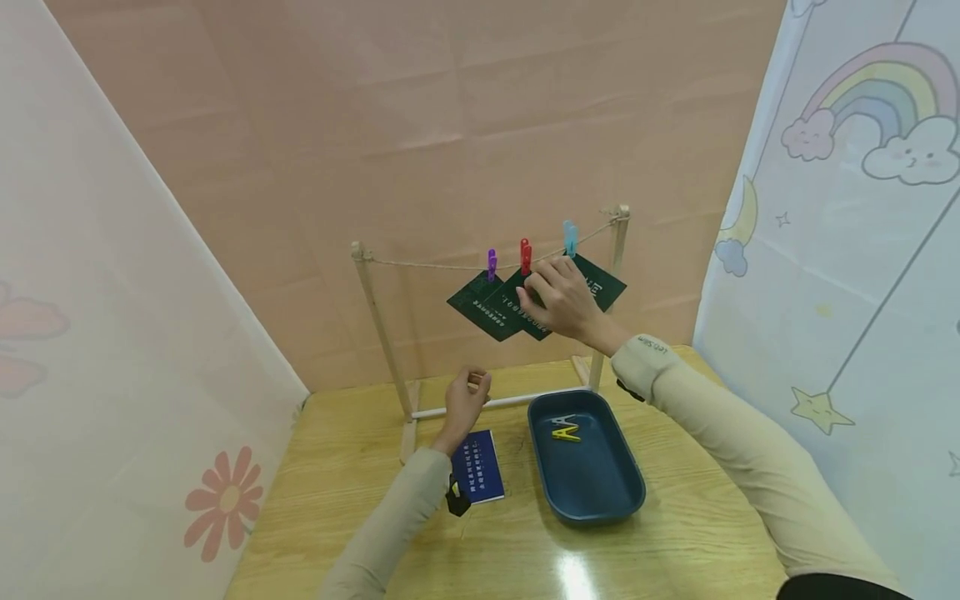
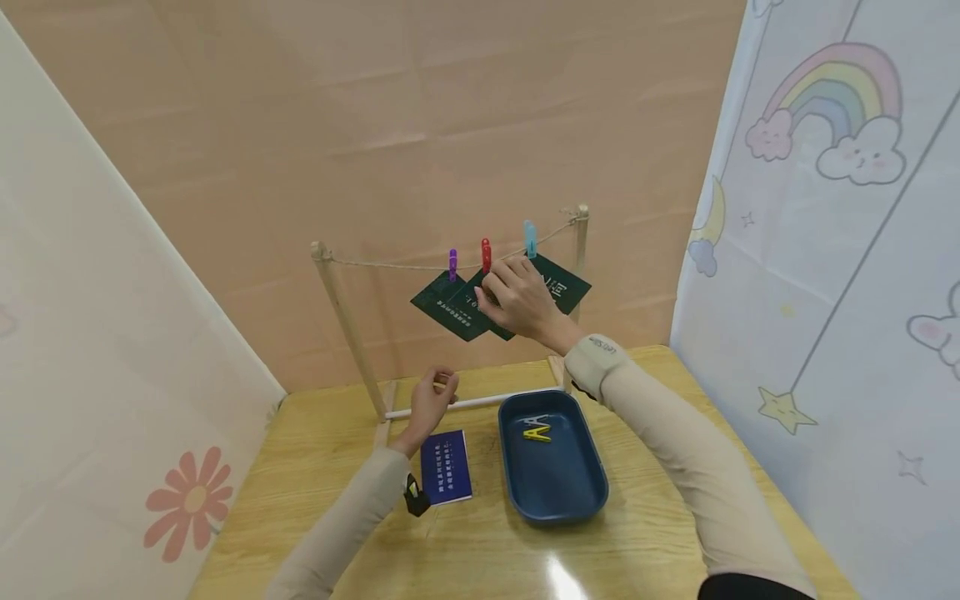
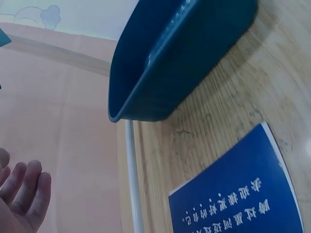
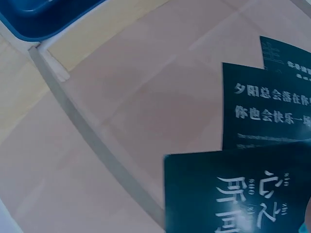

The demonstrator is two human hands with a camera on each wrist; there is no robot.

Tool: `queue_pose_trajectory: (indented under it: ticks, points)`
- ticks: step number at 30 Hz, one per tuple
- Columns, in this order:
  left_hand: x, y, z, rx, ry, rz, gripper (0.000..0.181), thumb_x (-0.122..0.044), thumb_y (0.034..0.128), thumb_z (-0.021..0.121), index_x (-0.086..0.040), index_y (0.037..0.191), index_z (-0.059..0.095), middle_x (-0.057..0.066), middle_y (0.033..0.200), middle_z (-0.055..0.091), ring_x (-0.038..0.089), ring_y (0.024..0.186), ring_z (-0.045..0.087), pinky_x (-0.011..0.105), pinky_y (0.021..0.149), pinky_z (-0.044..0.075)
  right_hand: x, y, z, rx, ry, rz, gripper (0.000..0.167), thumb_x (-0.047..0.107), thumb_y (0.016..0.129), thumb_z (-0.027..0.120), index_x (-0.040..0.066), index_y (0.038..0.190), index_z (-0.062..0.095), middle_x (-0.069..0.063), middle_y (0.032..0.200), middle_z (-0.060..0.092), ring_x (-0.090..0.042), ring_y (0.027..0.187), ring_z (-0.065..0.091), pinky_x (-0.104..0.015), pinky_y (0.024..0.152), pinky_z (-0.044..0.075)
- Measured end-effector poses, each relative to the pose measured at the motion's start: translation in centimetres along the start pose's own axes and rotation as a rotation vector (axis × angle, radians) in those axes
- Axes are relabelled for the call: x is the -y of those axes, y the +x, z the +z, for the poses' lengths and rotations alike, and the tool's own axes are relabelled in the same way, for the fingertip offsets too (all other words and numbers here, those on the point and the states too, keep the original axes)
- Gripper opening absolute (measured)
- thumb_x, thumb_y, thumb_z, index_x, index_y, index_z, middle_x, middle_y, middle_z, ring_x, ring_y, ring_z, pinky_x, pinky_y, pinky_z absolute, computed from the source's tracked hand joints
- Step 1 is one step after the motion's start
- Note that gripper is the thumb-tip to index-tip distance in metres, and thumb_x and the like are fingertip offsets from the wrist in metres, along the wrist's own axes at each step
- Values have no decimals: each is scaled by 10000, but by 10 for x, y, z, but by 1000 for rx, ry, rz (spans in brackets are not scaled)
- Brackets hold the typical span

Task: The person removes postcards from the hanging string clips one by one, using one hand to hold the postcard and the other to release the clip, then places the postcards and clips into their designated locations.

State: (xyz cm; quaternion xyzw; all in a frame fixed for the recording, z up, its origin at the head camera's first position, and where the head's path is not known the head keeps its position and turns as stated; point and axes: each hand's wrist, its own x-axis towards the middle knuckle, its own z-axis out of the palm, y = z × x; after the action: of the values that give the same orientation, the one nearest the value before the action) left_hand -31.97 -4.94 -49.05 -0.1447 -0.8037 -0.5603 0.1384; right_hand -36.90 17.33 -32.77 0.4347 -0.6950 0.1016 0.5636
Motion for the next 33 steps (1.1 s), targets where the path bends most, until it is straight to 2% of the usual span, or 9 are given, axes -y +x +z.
queue_pose_trajectory:
  ticks: [6, 11, 17, 26, 30, 33]
  points:
    - [-4, 1, 6, 9, 0, 3, 195, -132, 1016, 584, 20, 1138, 597, 150, 919, 655, 221, 678, 690, 413, 633, 607, -1, 24, -1, 32, -14, -3, 224, 198, 938, 611, -18, 997, 626, -198, 1032, 560, -386, 914, 508, -499, 795, 455]
    - [-5, 5, 8, 12, -6, -11, 228, -134, 1018, 581, 45, 1158, 590, 154, 947, 644, 266, 710, 694, 376, 647, 611, 1, 41, 2, 95, -28, -13, 254, 214, 928, 658, 9, 1078, 650, -190, 1094, 572, -361, 968, 507, -509, 883, 434]
    - [-11, 10, 9, 26, -10, -23, 208, -165, 1022, 575, -16, 1167, 585, 137, 960, 639, 311, 754, 693, 299, 649, 598, 3, 54, 4, 133, -72, 3, 279, 253, 965, 625, 38, 1142, 620, -167, 1154, 588, -362, 1060, 500, -540, 971, 410]
    - [-28, 23, 7, -4, -11, 31, 252, -173, 1032, 559, -5, 1220, 547, 148, 1013, 623, 276, 765, 683, 297, 689, 603, -1, 60, 8, 349, -123, 74, 372, 263, 1012, 569, 10, 1281, 616, -160, 1271, 624, -340, 1196, 501, -466, 1128, 298]
    - [-35, 28, 6, -2, -8, 19, 326, -199, 1036, 553, -12, 1300, 515, 154, 1058, 613, 278, 791, 690, 302, 716, 602, -2, 58, 11, 393, -137, 82, 381, 272, 1021, 551, 14, 1296, 611, -149, 1278, 628, -336, 1197, 504, -463, 1127, 299]
    - [-39, 30, 5, 8, -13, 13, 379, -210, 1039, 547, -20, 1361, 487, 154, 1093, 612, 278, 807, 695, 308, 726, 600, -3, 57, 12, 397, -129, 84, 358, 261, 1027, 546, 14, 1276, 623, -147, 1248, 641, -341, 1178, 517, -474, 1115, 318]
